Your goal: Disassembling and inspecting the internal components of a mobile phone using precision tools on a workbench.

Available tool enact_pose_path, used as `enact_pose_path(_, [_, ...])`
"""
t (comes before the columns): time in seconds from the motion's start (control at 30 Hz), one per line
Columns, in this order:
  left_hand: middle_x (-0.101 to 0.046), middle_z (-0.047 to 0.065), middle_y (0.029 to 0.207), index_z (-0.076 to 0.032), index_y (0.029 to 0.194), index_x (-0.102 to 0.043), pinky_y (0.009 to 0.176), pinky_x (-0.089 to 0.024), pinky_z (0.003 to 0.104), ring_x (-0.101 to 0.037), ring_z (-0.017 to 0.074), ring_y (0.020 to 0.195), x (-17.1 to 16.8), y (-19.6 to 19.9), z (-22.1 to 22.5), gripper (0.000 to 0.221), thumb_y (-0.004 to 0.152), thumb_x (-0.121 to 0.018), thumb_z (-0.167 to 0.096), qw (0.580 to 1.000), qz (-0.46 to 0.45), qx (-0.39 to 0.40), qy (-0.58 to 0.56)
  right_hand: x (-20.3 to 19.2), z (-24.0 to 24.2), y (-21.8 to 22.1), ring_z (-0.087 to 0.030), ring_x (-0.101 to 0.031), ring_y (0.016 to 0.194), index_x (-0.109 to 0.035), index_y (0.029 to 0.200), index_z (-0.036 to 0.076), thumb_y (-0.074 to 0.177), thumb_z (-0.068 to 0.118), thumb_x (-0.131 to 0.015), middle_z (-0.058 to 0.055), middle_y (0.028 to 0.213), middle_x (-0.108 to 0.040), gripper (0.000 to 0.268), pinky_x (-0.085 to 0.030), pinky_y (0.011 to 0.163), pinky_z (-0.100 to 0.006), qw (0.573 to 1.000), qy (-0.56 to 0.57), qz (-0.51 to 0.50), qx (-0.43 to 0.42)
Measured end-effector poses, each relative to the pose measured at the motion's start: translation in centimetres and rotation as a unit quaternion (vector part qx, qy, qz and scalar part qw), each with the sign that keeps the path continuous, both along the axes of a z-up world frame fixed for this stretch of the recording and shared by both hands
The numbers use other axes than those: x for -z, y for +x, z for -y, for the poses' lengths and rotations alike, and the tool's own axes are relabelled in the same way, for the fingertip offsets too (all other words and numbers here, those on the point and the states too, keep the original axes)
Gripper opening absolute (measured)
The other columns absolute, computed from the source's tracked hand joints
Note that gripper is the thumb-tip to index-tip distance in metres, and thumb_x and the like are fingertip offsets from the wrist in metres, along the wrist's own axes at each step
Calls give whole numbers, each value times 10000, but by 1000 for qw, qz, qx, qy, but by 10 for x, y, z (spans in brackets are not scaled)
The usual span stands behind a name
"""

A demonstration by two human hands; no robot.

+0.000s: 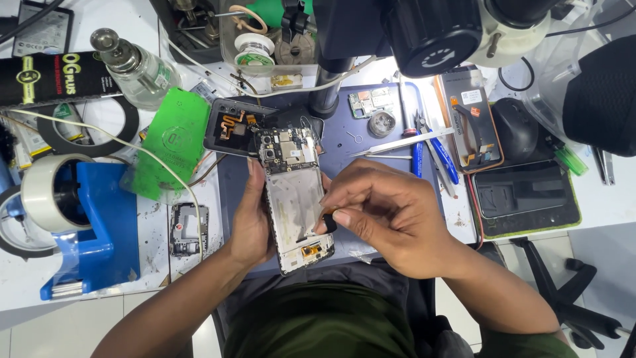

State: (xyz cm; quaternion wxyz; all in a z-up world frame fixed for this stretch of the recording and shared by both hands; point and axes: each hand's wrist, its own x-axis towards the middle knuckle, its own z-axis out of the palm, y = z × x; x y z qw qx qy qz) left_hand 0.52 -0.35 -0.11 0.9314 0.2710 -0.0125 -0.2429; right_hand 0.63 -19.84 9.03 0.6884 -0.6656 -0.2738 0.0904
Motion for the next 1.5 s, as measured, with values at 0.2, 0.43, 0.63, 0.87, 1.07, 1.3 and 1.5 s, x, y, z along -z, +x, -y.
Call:
enact_pose_path(0.2, [-684, 190, 1164, -189, 1624, -317, 997, -533, 606, -692, 365, 1064, -4, -2, -3, 844, 949, -465, -673, 993, 3, -35, -116, 0, 10, -8, -310, -645, 865, -586, 986, 14, 853, 489, -675, -174, 947, -606, 500, -526, 744, -385, 871, -178, 416, 191])
enact_pose_path(0.43, [-700, 196, 1223, -21, 1377, -602, 1067, -484, 490, -649, 352, 1172, -23, -27, -4, 673, 986, -574, -567, 991, -12, -102, -91, -12, -4, -20, -406, -717, 788, -663, 1015, -114, 1109, 152, -369, -257, 922, -681, 408, -660, 700, -415, 787, -209, 567, 121])
enact_pose_path(0.63, [-631, 15, 656, -97, 704, -640, 587, -439, 302, -614, 150, 593, -51, -39, -26, 886, 990, -247, -838, 735, 398, -190, 515, -31, 1, -27, -375, -762, 842, -656, 1068, -156, 1005, 58, -575, -285, 1006, -702, 238, -672, 760, -370, 887, -152, 384, 207])
enact_pose_path(0.87, [-613, 347, 1237, 16, 1321, -457, 1095, -534, 648, -667, 498, 1140, -39, -30, -7, 512, 1008, -627, -352, 414, 621, -341, 571, -5, -8, -36, -391, -712, 897, -589, 1192, -179, 1081, 93, -518, -285, 1080, -625, 302, -666, 830, -431, 920, -130, 342, 137])
enact_pose_path(1.07, [-666, 336, 1155, 107, 1293, -586, 878, -568, 518, -675, 446, 984, -40, -28, -14, 627, 914, -788, -349, 418, 584, -335, 609, -26, 43, -3, -339, -755, 984, -590, 1177, 22, 1067, 375, -485, -191, 1088, -706, 384, -645, 882, -424, 903, -210, 343, 153])
enact_pose_path(1.3, [-670, 220, 1198, 9, 1353, -638, 877, -558, 440, -667, 322, 992, -37, -19, -16, 691, 857, -846, -425, 405, 577, -266, 658, -27, 126, 55, -236, -722, 697, -783, 911, 31, 944, 99, -757, -90, 855, -793, 80, -520, 696, -405, 775, -535, 151, 302])
enact_pose_path(1.5, [-649, 184, 1236, -49, 1414, -602, 916, -551, 461, -657, 327, 1036, -26, -13, -18, 764, 812, -885, -426, 415, 569, -236, 669, -1, 114, 70, -229, -740, 825, -811, 848, 165, 856, 244, -819, -21, 756, -786, 80, -582, 793, -478, 725, -661, -52, 189])
